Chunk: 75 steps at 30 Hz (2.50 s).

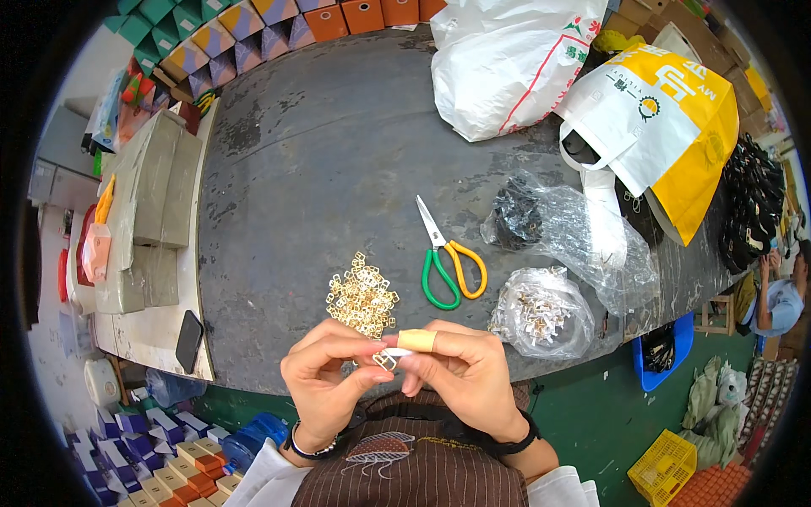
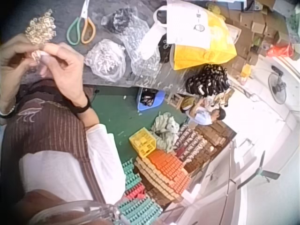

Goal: Assembling metal eyelets and fabric loops for shoe manufacturing.

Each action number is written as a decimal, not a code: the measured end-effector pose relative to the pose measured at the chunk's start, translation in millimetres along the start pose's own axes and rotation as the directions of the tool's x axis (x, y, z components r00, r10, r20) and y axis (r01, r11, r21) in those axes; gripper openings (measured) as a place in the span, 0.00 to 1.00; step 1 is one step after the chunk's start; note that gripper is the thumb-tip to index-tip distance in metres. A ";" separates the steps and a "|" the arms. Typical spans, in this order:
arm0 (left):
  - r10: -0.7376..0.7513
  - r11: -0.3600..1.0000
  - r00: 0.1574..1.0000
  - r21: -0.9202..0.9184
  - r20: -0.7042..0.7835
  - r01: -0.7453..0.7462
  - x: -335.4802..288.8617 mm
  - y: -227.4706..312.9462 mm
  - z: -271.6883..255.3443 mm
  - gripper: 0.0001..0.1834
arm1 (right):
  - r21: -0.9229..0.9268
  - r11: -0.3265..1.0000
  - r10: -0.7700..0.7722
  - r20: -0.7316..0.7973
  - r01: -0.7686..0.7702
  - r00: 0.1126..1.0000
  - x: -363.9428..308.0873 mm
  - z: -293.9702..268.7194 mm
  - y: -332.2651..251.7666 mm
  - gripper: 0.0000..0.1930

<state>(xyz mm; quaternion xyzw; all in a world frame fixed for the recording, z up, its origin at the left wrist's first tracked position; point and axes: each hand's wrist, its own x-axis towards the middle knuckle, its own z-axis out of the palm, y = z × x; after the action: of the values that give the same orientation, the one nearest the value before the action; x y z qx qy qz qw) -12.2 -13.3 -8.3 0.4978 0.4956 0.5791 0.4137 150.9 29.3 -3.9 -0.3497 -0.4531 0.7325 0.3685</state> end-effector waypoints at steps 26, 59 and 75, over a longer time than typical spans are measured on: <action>-0.062 0.997 0.996 0.060 0.062 0.058 8.1 -3.2 -0.2 0.13 | 0.068 0.989 0.129 0.024 -0.130 0.991 -3.1 -8.7 -4.2 0.11; -0.382 0.914 0.924 -0.132 0.032 0.383 4.5 -25.8 9.0 0.05 | -0.321 0.947 -0.031 -0.125 -0.011 0.992 5.3 2.7 5.0 0.11; -0.243 0.966 0.960 -0.121 -0.141 0.227 6.4 -20.4 14.7 0.05 | -0.060 0.998 -0.001 -0.061 -0.003 0.998 2.9 3.8 -7.9 0.17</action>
<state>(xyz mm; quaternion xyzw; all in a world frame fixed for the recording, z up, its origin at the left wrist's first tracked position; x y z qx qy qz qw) 1.0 -1.3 -27.1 0.3671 0.5510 0.5875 0.4652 148.1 32.8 4.2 -0.3832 -0.4633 0.7076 0.3712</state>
